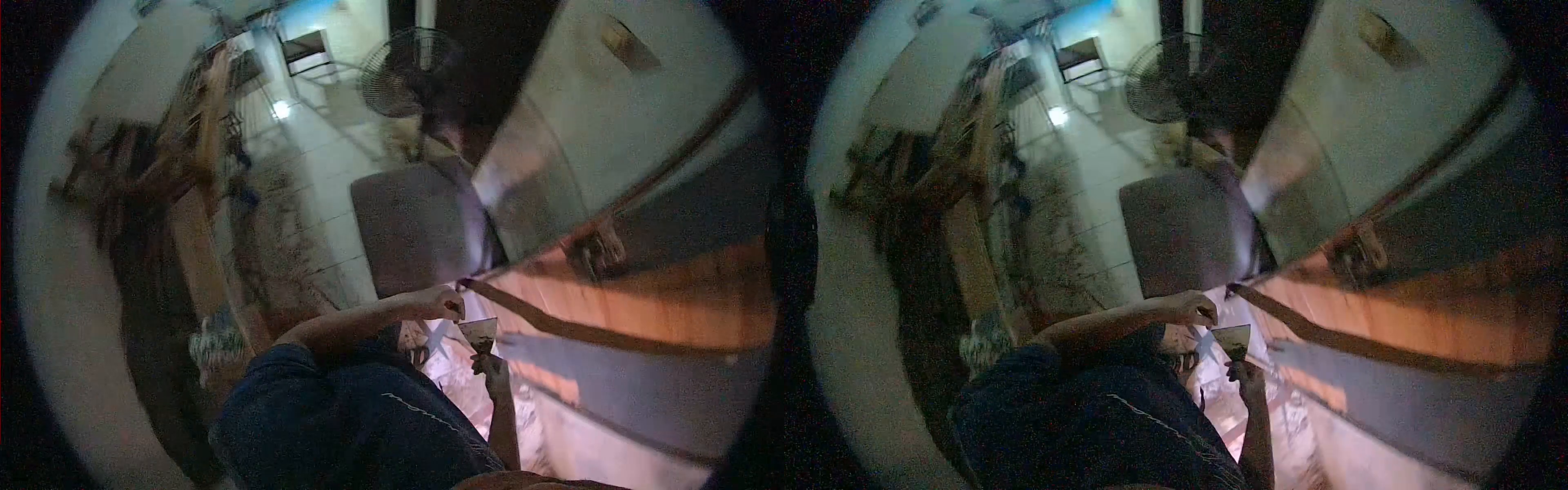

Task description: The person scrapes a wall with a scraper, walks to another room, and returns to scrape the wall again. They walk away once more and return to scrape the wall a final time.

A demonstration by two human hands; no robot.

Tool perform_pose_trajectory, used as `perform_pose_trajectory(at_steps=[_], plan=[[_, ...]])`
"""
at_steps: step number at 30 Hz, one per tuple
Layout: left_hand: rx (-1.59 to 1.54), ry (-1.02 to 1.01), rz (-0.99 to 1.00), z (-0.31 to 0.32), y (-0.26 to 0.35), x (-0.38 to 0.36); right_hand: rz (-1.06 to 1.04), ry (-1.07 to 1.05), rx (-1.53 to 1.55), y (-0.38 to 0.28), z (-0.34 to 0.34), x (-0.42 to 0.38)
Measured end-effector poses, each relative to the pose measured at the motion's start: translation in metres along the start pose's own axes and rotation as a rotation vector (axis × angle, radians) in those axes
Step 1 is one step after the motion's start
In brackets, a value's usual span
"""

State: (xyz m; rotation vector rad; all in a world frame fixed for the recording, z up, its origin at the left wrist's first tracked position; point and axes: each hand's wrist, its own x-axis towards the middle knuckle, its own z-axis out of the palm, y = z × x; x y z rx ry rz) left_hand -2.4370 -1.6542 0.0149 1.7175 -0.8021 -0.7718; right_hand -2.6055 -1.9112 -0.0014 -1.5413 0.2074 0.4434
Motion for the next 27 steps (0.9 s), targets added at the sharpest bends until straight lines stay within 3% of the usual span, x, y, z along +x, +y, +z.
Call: perform_pose_trajectory(at_steps=[2, 4, 6, 7, 8, 9, 14, 16, 20, 22, 26, 27], plan=[[-0.158, 0.128, -0.133, -0.006, 0.011, 0.009, 0.026, -0.112, -0.078, -0.023, -0.041, 0.041], [0.022, 0.318, -0.025, 0.007, 0.035, -0.004, -0.005, -0.157, -0.117, -0.026, -0.056, 0.05], [0.172, 0.441, -0.119, -0.002, 0.053, -0.028, -0.063, -0.368, -0.141, -0.042, -0.046, 0.074], [0.053, 0.451, -0.225, -0.041, 0.066, -0.048, -0.069, -0.378, -0.079, -0.067, -0.011, 0.099], [-0.062, 0.466, -0.319, -0.05, 0.074, -0.059, -0.087, -0.414, -0.213, -0.079, 0.003, 0.112], [0.001, 0.49, -0.372, -0.062, 0.056, -0.068, -0.115, -0.44, -0.191, -0.084, 0.023, 0.128], [0.035, 0.623, -0.263, -0.134, -0.024, -0.136, -0.101, -0.475, -0.181, -0.081, 0.121, 0.203], [-0.005, 0.6, -0.207, -0.17, -0.063, -0.159, 0.02, -0.435, -0.364, -0.091, 0.162, 0.232], [0.067, 0.556, -0.337, -0.27, -0.114, -0.2, 0.143, -0.434, -0.542, -0.085, 0.248, 0.314], [0.078, 0.617, -0.38, -0.312, -0.115, -0.22, 0.076, -0.583, -0.449, -0.059, 0.275, 0.382], [0.228, 0.842, -0.307, -0.366, -0.108, -0.292, 0.032, -0.832, -0.204, -0.113, 0.381, 0.427], [0.257, 0.875, -0.372, -0.371, -0.104, -0.307, 0.133, -0.883, -0.25, -0.143, 0.406, 0.429]])
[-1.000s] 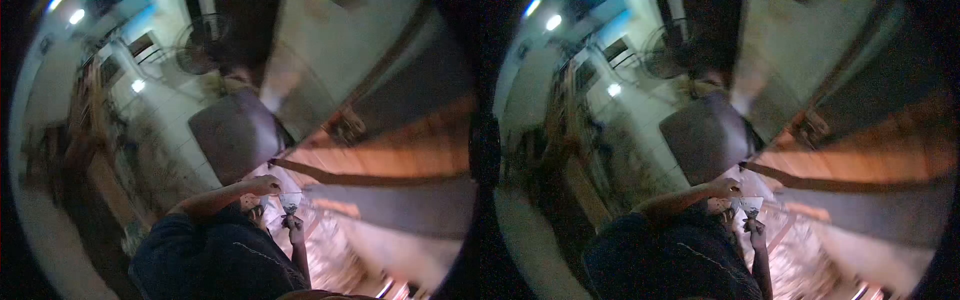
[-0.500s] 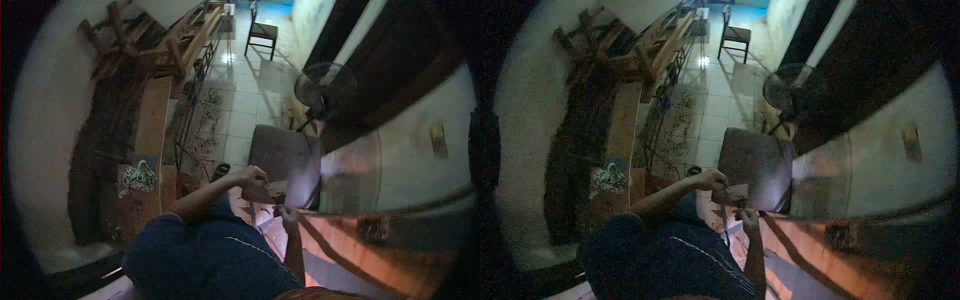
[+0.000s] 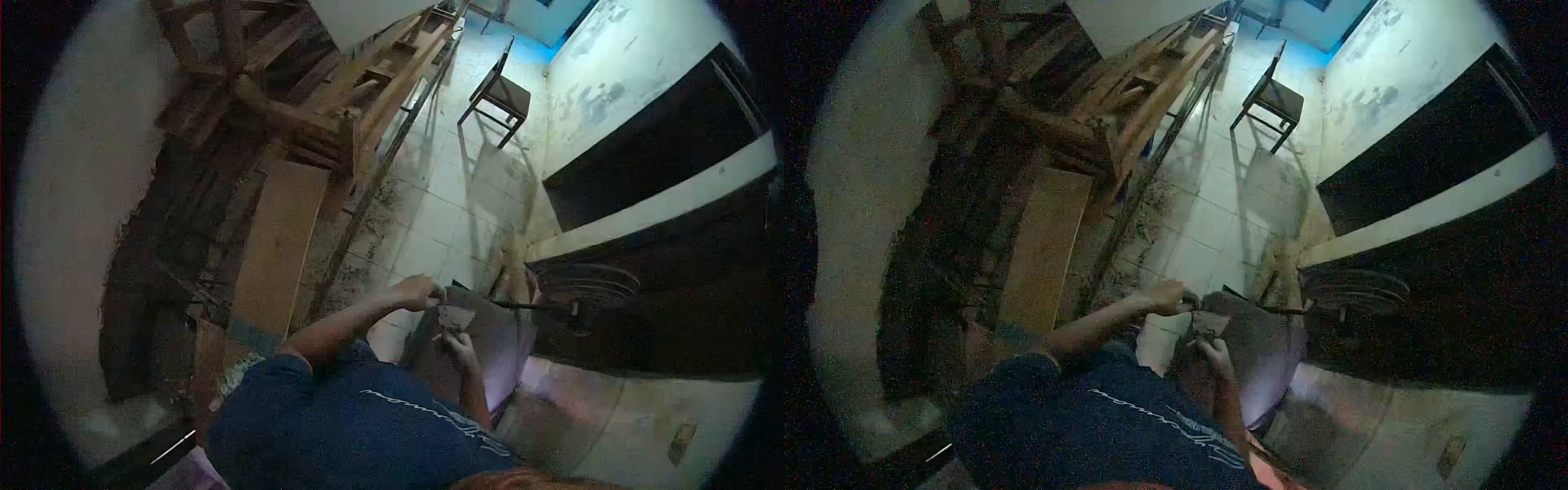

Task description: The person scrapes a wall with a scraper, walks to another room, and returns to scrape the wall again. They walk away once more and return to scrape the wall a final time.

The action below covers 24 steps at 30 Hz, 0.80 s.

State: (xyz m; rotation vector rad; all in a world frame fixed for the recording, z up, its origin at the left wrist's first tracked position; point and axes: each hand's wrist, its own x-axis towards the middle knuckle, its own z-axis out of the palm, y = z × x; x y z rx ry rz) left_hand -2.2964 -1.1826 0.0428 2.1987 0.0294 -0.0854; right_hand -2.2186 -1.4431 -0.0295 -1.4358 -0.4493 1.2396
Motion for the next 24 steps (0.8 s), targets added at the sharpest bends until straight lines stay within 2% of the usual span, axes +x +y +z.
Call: perform_pose_trajectory(at_steps=[2, 4, 6, 8, 10, 12, 13, 15, 16, 17, 19, 21, 22, 23, 24], plan=[[0.042, 0.029, -0.041, -0.027, -0.014, -0.004, 0.047, 0.03, -0.022, -0.027, 0.013, 0.041], [-0.196, -0.058, -0.259, -0.032, -0.034, -0.003, 0.074, 0.076, -0.052, -0.045, 0.011, 0.069], [-0.13, 0.013, -0.314, -0.025, -0.071, -0.001, 0.016, -0.095, -0.232, -0.072, 0.015, 0.099], [-0.185, 0.042, -0.281, -0.028, -0.087, -0.005, -0.017, -0.08, -0.208, -0.091, 0.021, 0.121], [-0.243, 0.054, -0.25, -0.057, -0.086, 0.008, -0.046, -0.056, -0.175, -0.118, 0.026, 0.142], [-0.124, 0.137, -0.326, -0.098, -0.054, 0.02, 0.141, -0.227, -0.15, -0.154, 0.025, 0.161], [-0.106, 0.112, -0.309, -0.104, -0.061, 0.033, 0.124, -0.204, -0.13, -0.148, 0.016, 0.175], [-0.203, 0.171, -0.248, -0.105, -0.093, 0.065, 0.234, -0.111, -0.174, -0.135, -0.013, 0.217], [-0.103, 0.221, -0.084, -0.096, -0.129, 0.088, 0.219, -0.095, -0.164, -0.153, -0.028, 0.233], [-0.094, 0.214, -0.067, -0.107, -0.126, 0.109, 0.24, -0.167, -0.115, -0.178, -0.043, 0.245], [-0.293, 0.232, -0.256, -0.136, -0.112, 0.153, 0.241, -0.23, -0.069, -0.207, -0.084, 0.277], [-0.284, 0.237, -0.274, -0.167, -0.109, 0.194, 0.287, 0.041, 0.107, -0.216, -0.134, 0.321], [-0.287, 0.25, -0.293, -0.18, -0.116, 0.211, 0.22, 0.142, 0.221, -0.176, -0.175, 0.355], [-0.261, 0.243, -0.272, -0.194, -0.123, 0.23, 0.282, 0.274, 0.095, -0.177, -0.209, 0.368], [-0.24, 0.254, -0.336, -0.211, -0.134, 0.25, 0.348, 0.408, -0.022, -0.177, -0.249, 0.382]])
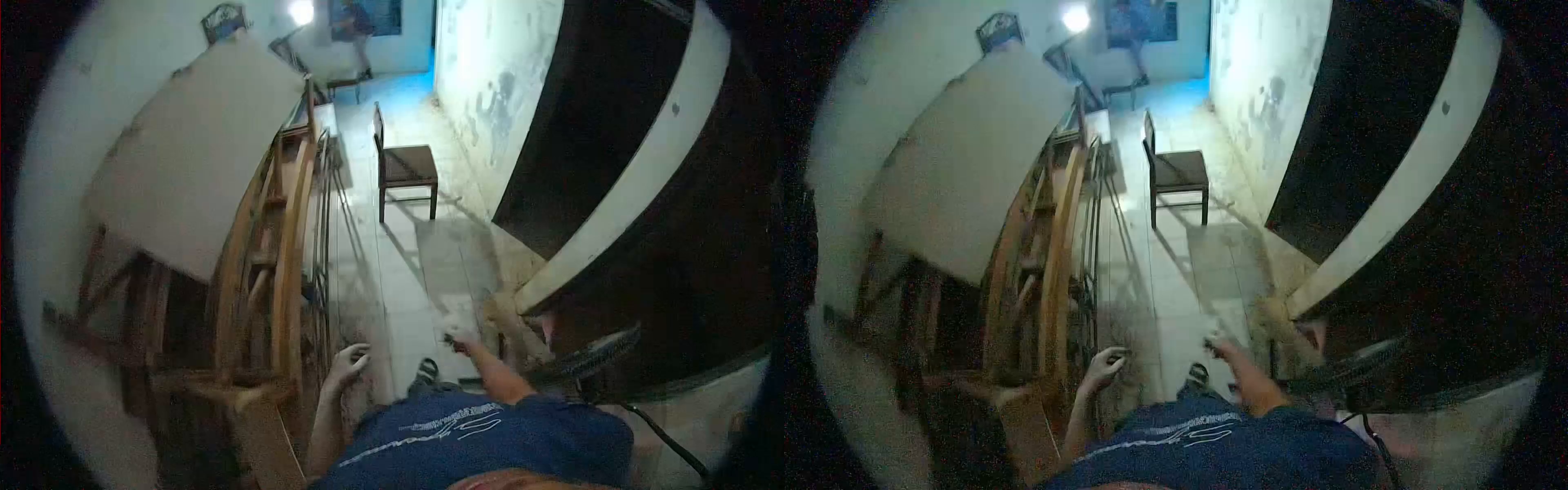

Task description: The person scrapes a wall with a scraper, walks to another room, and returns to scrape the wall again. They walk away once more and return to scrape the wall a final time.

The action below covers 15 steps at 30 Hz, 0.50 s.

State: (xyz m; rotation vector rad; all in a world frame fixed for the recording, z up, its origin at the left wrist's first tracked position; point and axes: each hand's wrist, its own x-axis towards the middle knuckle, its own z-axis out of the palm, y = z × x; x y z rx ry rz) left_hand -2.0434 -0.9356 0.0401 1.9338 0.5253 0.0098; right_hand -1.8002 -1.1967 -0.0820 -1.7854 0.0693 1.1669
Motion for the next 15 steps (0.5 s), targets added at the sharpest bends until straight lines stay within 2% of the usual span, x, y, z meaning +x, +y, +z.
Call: perform_pose_trajectory(at_steps=[1, 2, 3, 5, 7, 9, 10, 12, 13, 15], plan=[[0.026, 0.02, -0.065, -0.014, -0.003, 0.017, 0.084, 0.147, -0.152, 0.055, -0.04, 0.085], [0.073, 0.102, 0.012, -0.028, -0.004, 0.03, 0.157, 0.186, 0.025, 0.042, -0.068, 0.078], [0.107, 0.18, 0.082, -0.04, -0.004, 0.043, 0.17, 0.193, 0.038, 0.042, -0.094, 0.084], [0.015, 0.34, -0.043, -0.058, 0.022, 0.056, 0.25, 0.301, 0.003, 0.031, -0.151, 0.085], [-0.086, 0.518, -0.075, -0.065, -0.027, 0.078, 0.285, 0.427, -0.034, -0.004, -0.202, 0.104], [-0.236, 0.602, -0.181, -0.067, -0.049, 0.104, 0.307, 0.511, -0.045, -0.02, -0.245, 0.112], [-0.242, 0.597, -0.171, -0.064, -0.046, 0.125, 0.32, 0.551, -0.042, -0.022, -0.265, 0.115], [-0.345, 0.64, -0.332, -0.067, -0.033, 0.175, 0.348, 0.621, -0.018, -0.025, -0.291, 0.12], [-0.343, 0.617, -0.318, -0.075, -0.037, 0.211, 0.364, 0.658, -0.003, -0.023, -0.299, 0.123], [-0.102, 0.531, -0.083, -0.087, -0.029, 0.286, 0.391, 0.72, 0.031, -0.026, -0.309, 0.124]])
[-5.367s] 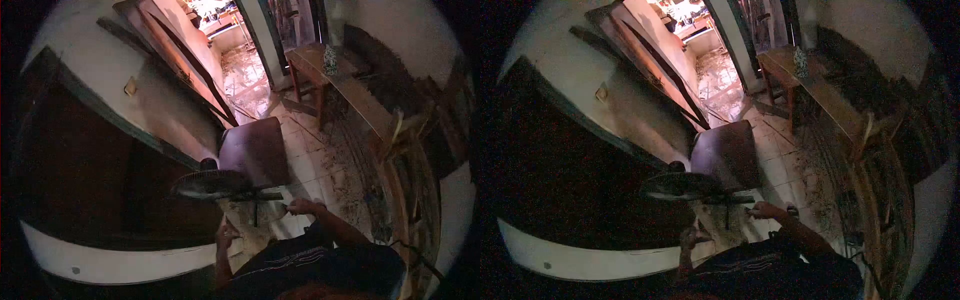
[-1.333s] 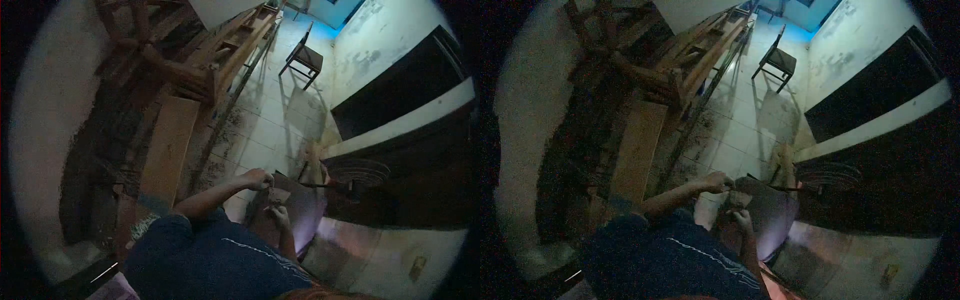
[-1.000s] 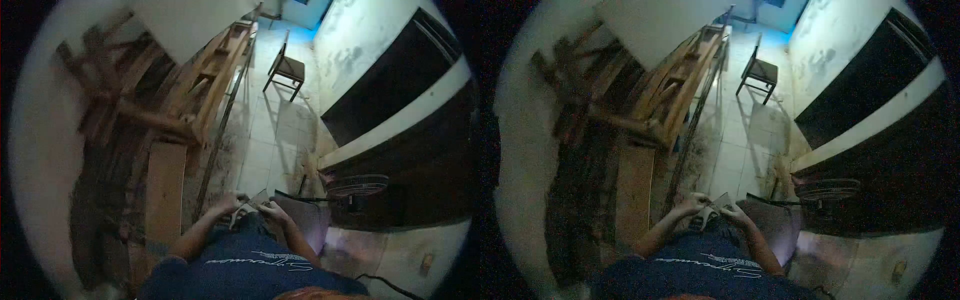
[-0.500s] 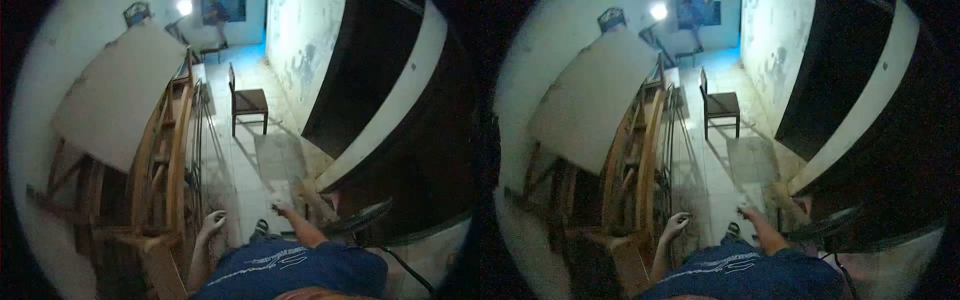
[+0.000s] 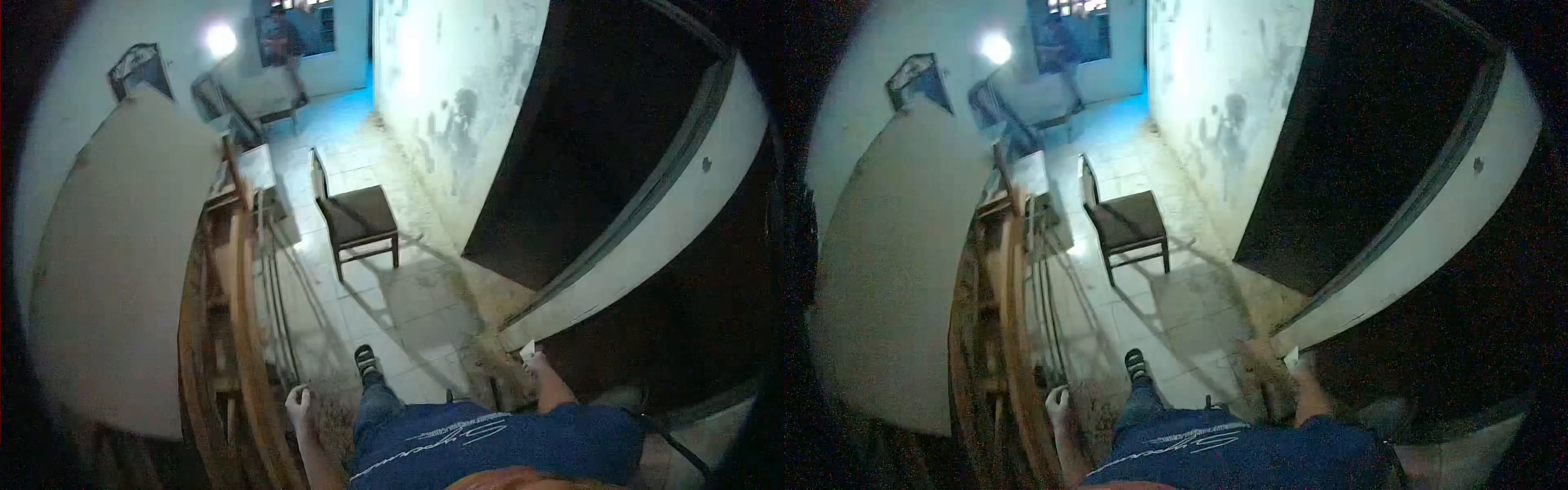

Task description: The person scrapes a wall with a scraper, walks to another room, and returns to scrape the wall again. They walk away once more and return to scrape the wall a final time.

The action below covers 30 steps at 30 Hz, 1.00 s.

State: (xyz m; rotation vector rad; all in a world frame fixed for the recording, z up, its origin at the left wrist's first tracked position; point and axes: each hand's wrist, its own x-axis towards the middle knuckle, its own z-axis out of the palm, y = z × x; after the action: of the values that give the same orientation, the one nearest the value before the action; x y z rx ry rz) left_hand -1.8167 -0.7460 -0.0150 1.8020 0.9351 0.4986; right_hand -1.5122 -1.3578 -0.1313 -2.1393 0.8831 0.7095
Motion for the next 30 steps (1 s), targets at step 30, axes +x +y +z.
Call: perform_pose_trajectory(at_steps=[30], plan=[[0.631, -1.015, 0.35, 0.494, 0.314, 0.433, -0.21, 0.071, 0.169, -0.306, -0.083, 0.254]])
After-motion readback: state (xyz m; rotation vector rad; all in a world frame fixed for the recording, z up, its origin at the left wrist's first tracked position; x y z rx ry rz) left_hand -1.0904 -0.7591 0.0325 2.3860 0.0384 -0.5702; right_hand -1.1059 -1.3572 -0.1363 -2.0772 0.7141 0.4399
